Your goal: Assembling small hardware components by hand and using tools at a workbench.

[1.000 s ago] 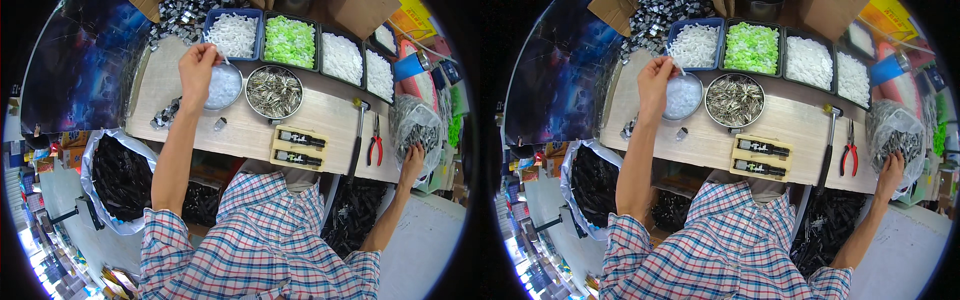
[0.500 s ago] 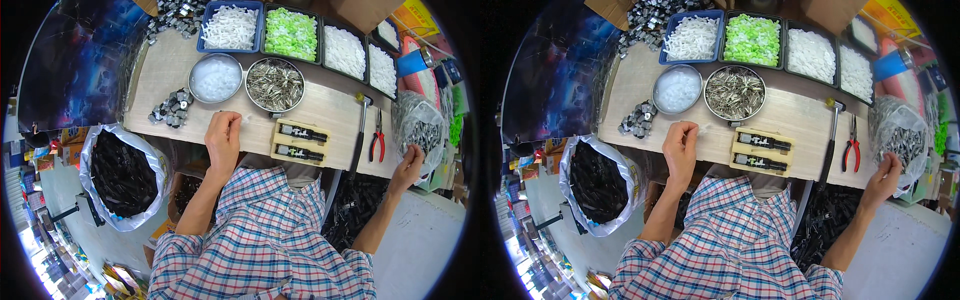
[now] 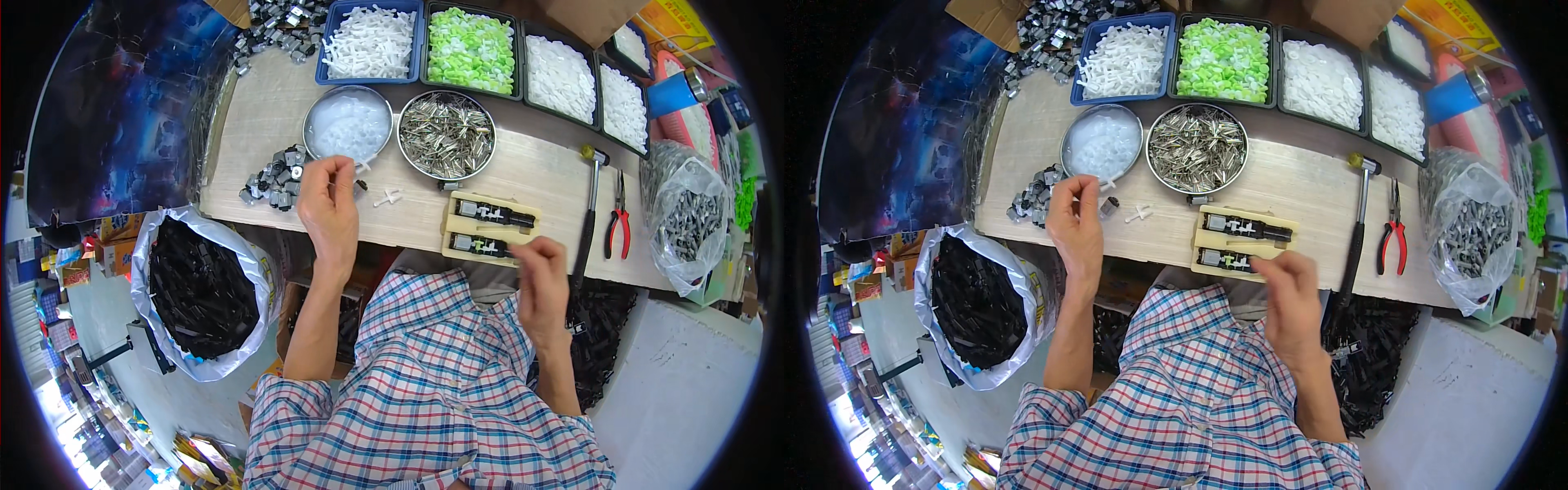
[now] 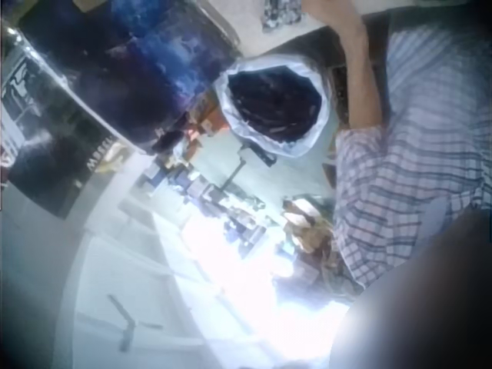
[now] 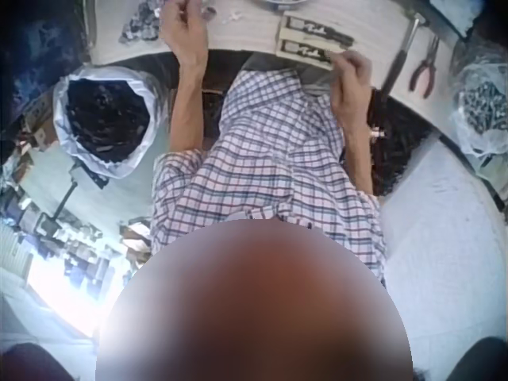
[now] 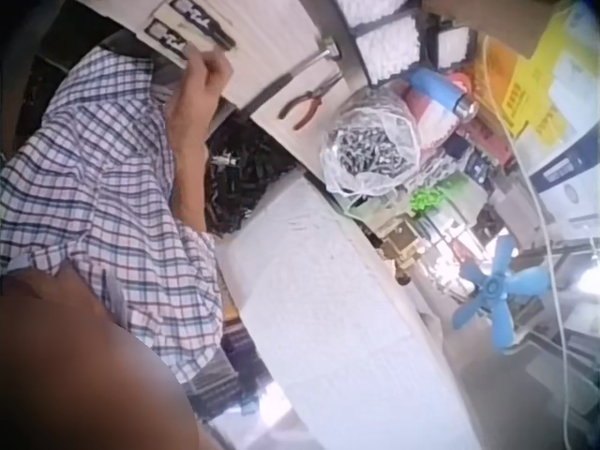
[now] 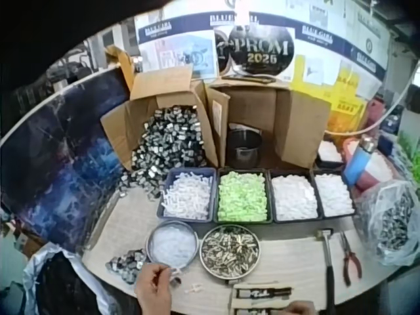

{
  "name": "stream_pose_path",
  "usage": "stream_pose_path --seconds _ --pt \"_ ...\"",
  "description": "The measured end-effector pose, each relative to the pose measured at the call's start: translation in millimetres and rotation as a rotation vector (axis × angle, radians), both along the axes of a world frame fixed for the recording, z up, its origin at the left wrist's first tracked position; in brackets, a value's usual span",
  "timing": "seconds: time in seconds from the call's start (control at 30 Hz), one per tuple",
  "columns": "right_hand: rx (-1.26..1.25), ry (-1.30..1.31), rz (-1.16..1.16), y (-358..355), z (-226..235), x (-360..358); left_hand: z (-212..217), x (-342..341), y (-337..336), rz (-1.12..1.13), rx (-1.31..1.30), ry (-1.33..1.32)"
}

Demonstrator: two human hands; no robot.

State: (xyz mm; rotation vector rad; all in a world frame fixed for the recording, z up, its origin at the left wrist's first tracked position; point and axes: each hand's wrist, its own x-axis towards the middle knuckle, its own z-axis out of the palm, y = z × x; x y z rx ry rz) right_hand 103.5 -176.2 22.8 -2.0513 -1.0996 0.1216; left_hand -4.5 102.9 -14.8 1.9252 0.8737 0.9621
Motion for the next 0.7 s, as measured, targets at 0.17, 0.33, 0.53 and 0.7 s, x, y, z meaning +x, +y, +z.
stream_pose_path --seconds 0.17,0.33,0.53,0.7 --pt "0.068 0.145 0.105 18 -4 -16 3 10 19 -0.026 0.384 0.141" --pt "0.057 0.171 0.098 30 -4 -15 7 17 23 -0.086 0.473 0.248" --pt "0.112 0.339 0.047 32 -5 -8 7 13 24 -0.068 0.301 0.215" --pt "0.105 0.348 0.023 41 2 1 2 3 15 -0.028 -0.097 0.03"
